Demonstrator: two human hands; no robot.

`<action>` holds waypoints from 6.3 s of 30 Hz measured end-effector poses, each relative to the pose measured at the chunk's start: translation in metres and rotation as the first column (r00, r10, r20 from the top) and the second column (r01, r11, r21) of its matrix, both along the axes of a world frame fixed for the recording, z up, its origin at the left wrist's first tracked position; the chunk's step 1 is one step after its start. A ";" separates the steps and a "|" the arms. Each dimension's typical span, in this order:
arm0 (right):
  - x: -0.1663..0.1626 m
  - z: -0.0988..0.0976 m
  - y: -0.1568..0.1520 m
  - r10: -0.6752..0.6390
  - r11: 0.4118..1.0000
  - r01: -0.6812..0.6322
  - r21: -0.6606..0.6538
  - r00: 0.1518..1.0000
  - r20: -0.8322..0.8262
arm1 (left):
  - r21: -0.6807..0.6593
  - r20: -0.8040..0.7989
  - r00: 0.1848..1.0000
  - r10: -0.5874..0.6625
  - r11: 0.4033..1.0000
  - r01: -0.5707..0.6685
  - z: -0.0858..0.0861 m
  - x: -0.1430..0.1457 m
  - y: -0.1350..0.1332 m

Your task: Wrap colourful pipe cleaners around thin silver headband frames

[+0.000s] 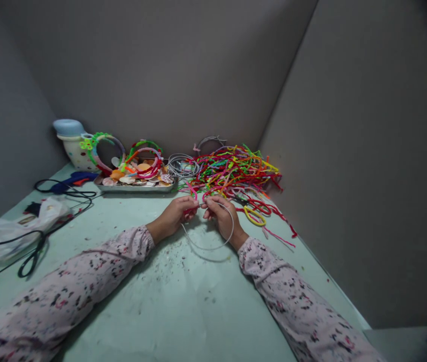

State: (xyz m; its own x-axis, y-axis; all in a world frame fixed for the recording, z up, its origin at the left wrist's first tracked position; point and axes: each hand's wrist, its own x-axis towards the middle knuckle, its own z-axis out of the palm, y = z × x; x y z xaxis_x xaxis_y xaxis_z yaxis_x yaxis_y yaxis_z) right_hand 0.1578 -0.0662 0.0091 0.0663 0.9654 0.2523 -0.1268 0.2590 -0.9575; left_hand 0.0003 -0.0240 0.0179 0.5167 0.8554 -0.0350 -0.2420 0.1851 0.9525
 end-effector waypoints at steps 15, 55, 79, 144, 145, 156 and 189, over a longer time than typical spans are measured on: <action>-0.003 0.003 -0.002 -0.060 0.998 0.059 0.034 0.998 0.028 | -0.022 0.004 0.999 -0.048 0.999 0.048 0.000 -0.001 0.002; -0.004 0.000 -0.002 -0.302 0.945 0.234 0.228 0.890 0.342 | 0.849 -0.146 0.833 0.533 0.500 -0.172 0.000 -0.002 -0.006; -0.005 0.003 -0.004 -0.323 0.938 0.243 0.247 0.871 0.369 | 0.871 -0.116 0.809 0.576 0.451 -0.196 0.004 -0.003 -0.009; -0.004 0.008 -0.009 -0.408 0.877 0.215 0.430 0.807 0.428 | 0.887 -0.150 0.813 0.563 0.440 -0.141 0.006 -0.002 -0.009; -0.004 0.007 -0.009 -0.407 0.877 0.215 0.429 0.807 0.428 | 0.883 -0.154 0.815 0.559 0.447 -0.140 0.006 -0.002 -0.008; -0.004 0.008 -0.008 -0.416 0.880 0.245 0.406 0.810 0.413 | 0.863 -0.168 0.837 0.521 0.488 -0.130 0.010 -0.002 -0.011; 0.000 0.005 -0.004 -0.364 0.916 0.237 0.325 0.833 0.416 | 0.574 -0.307 0.930 0.201 0.819 0.012 0.009 -0.003 -0.001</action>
State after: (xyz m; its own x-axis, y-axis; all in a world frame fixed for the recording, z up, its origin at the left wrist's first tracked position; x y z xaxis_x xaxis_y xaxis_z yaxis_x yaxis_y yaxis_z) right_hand 0.1574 -0.0705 0.0142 0.1584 0.8163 0.5555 0.4338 0.4479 -0.7818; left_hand -0.0029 -0.0254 0.0268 0.4783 0.8233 0.3056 0.1264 -0.4089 0.9038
